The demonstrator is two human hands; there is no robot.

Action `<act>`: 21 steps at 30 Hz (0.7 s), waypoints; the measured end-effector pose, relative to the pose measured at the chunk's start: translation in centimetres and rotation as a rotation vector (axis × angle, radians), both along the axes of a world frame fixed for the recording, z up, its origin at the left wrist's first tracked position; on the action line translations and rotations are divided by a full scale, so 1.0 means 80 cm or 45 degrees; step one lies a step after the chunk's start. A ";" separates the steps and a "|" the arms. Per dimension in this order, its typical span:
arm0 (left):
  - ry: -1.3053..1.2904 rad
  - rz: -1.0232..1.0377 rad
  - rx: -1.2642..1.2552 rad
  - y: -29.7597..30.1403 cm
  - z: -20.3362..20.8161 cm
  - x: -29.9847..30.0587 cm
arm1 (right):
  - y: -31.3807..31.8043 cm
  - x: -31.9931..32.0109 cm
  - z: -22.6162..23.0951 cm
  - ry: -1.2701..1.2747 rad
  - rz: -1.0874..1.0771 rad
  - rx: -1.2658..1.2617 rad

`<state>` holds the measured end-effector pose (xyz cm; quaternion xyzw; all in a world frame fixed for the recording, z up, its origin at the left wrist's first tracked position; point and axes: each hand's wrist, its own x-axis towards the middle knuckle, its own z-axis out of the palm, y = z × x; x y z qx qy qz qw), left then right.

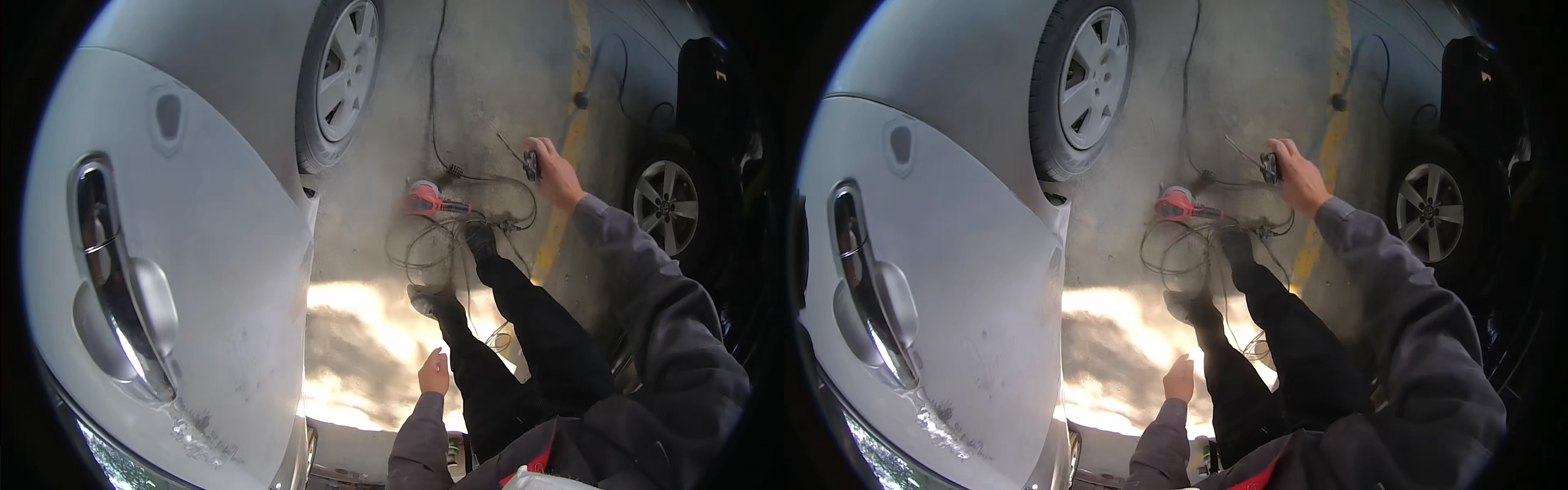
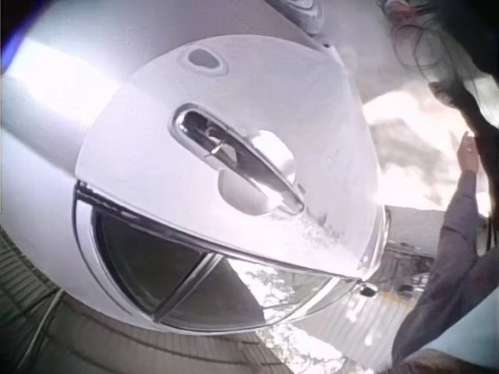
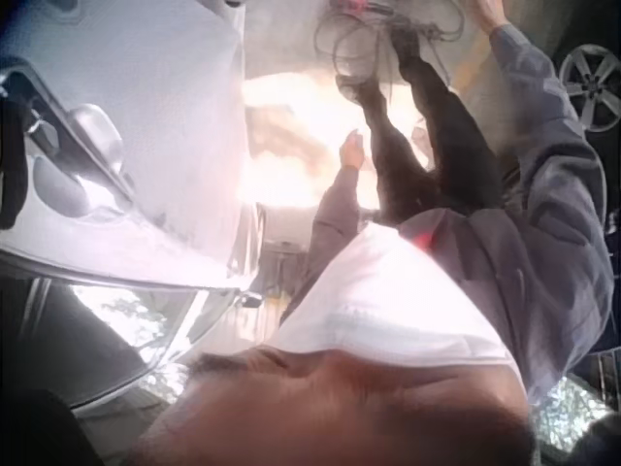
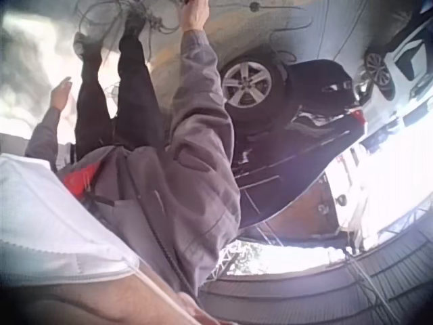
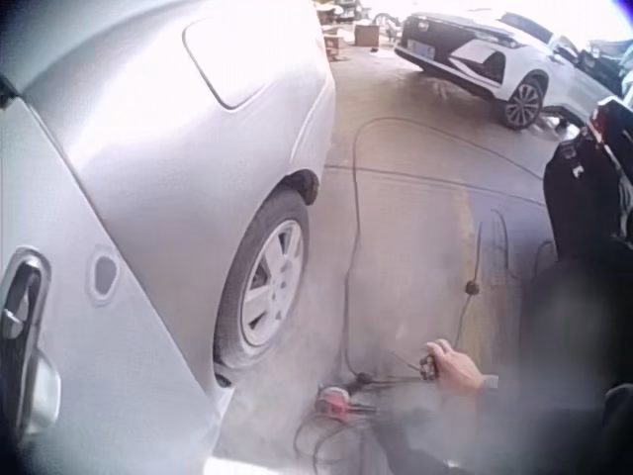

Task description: The person scrapes paint off the rear door and window trim of a silver sedan using a handheld scraper and a heat gun. They work along the window edge and lower door panel, removing patches of paint and wiping the surface with their hand.

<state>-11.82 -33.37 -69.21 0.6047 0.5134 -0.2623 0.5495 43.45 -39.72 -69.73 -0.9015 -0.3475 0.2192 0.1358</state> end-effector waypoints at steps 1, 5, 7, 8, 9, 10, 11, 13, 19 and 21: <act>-0.021 -0.058 0.082 -0.004 -0.008 -0.004 | -0.004 -0.021 -0.030 0.053 -0.059 0.069; -0.179 -0.167 0.128 -0.003 -0.008 0.047 | -0.010 -0.077 -0.069 0.240 -0.398 0.286; -0.304 -0.146 0.098 0.014 0.001 0.119 | -0.002 -0.091 -0.049 0.386 -0.514 0.283; -0.397 -0.127 0.126 0.019 0.012 0.158 | 0.012 -0.095 -0.032 0.457 -0.558 0.296; -0.528 -0.076 0.110 0.020 0.011 0.192 | 0.026 -0.101 -0.010 0.413 -0.482 0.415; -0.654 -0.108 0.170 0.026 0.023 0.232 | 0.038 -0.110 0.019 0.364 -0.405 0.532; -0.761 -0.203 0.280 0.034 0.043 0.273 | 0.049 -0.118 0.055 0.386 -0.345 0.620; -0.987 -0.179 0.433 0.039 0.079 0.332 | 0.062 -0.139 0.139 0.512 -0.312 0.738; -1.129 -0.131 0.220 0.108 0.211 0.390 | 0.082 -0.119 0.385 0.829 -0.445 0.554; -1.235 -0.271 0.327 0.146 0.272 0.394 | 0.096 -0.100 0.466 0.802 -0.541 0.767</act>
